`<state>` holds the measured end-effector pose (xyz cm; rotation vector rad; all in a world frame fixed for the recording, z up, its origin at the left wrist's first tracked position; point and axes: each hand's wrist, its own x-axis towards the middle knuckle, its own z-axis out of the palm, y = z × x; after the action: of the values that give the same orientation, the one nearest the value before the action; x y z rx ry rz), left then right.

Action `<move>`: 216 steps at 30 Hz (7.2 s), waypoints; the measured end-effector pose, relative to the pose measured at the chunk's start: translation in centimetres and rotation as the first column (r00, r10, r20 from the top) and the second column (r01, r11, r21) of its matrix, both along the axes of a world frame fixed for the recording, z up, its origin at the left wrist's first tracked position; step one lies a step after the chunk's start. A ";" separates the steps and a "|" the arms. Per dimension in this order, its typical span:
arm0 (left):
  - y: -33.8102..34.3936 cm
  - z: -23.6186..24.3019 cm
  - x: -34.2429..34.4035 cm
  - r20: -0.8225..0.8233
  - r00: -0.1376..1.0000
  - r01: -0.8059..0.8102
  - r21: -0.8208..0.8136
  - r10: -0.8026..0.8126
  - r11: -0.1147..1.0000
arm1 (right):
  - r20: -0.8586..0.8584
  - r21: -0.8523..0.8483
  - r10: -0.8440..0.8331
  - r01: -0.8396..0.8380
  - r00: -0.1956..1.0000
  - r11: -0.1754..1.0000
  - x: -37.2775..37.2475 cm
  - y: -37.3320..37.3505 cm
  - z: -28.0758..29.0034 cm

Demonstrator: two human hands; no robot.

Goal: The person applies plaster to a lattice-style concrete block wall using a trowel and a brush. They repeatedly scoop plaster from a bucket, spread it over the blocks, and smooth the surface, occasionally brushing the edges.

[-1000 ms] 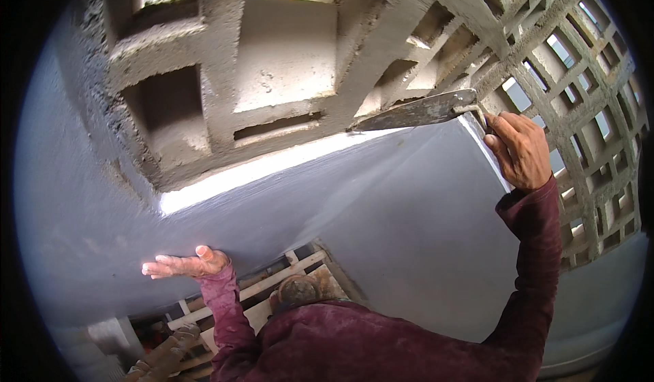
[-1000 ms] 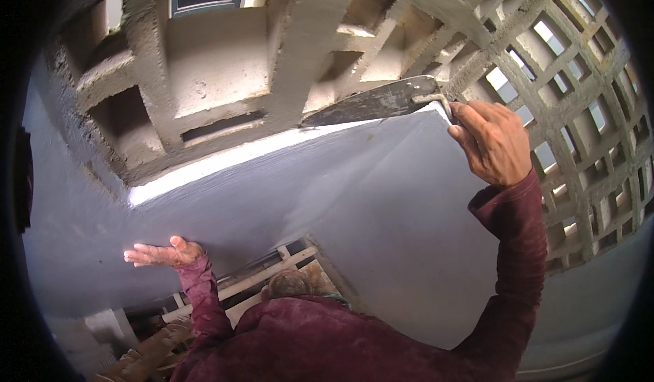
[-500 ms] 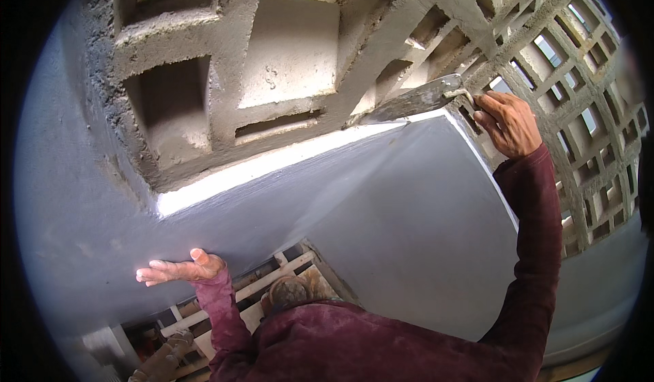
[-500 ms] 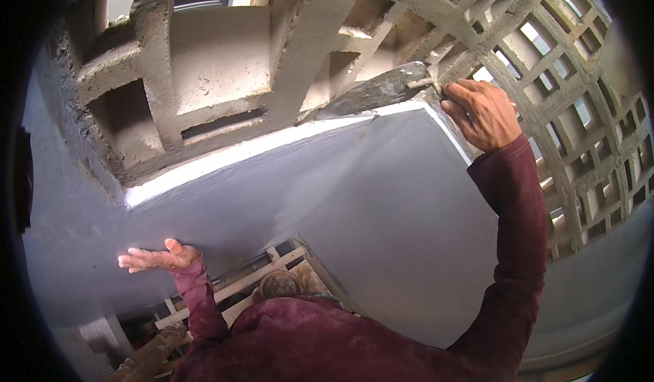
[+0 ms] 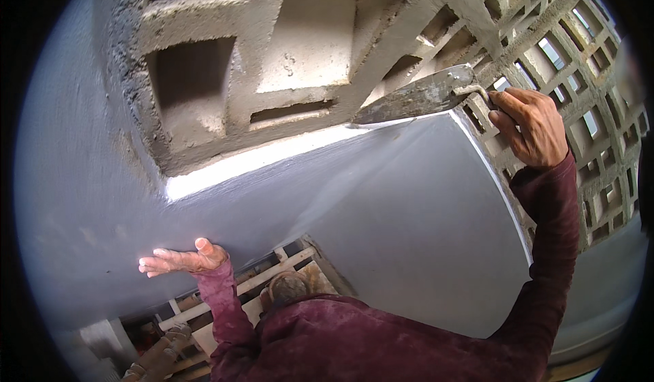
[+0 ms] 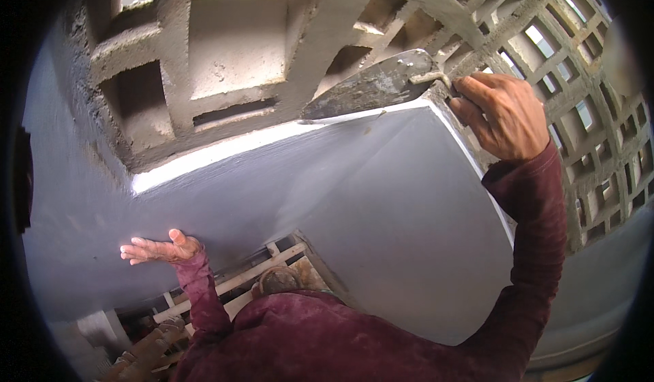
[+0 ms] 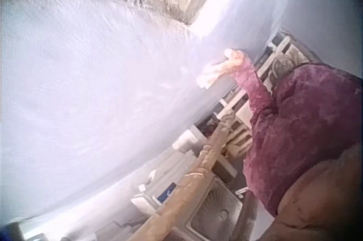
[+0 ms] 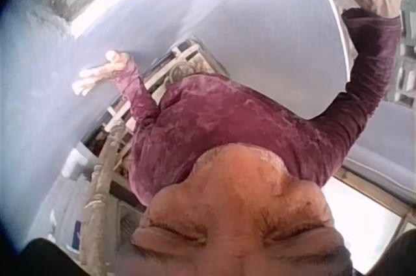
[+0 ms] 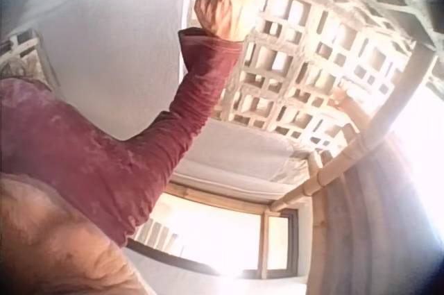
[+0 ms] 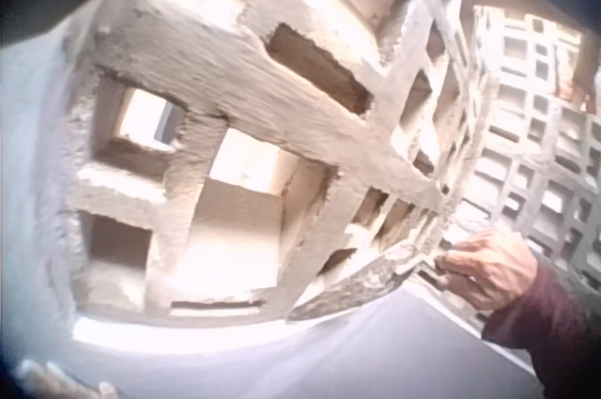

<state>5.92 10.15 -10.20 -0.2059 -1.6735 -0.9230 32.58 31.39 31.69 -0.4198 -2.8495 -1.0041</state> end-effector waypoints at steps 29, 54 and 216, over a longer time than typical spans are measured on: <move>-0.1 -0.5 -0.3 0.009 1.000 -0.009 -0.020 0.009 1.000 | -0.023 0.002 -0.107 0.107 0.994 0.994 4.1 9.6 -1.2; 0.4 0.1 0.2 0.034 0.999 -0.036 0.002 0.036 0.999 | -0.160 -0.098 0.023 -0.039 0.987 0.994 3.0 9.3 -3.8; 0.2 -1.2 -0.6 -0.056 0.997 0.055 0.052 -0.052 0.997 | -0.171 0.352 -0.023 0.082 0.985 0.932 9.6 11.3 -1.0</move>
<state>5.34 10.36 -11.38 -0.2394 -1.5977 -0.9926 42.18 42.69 30.69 -0.5162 -2.4499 -1.3938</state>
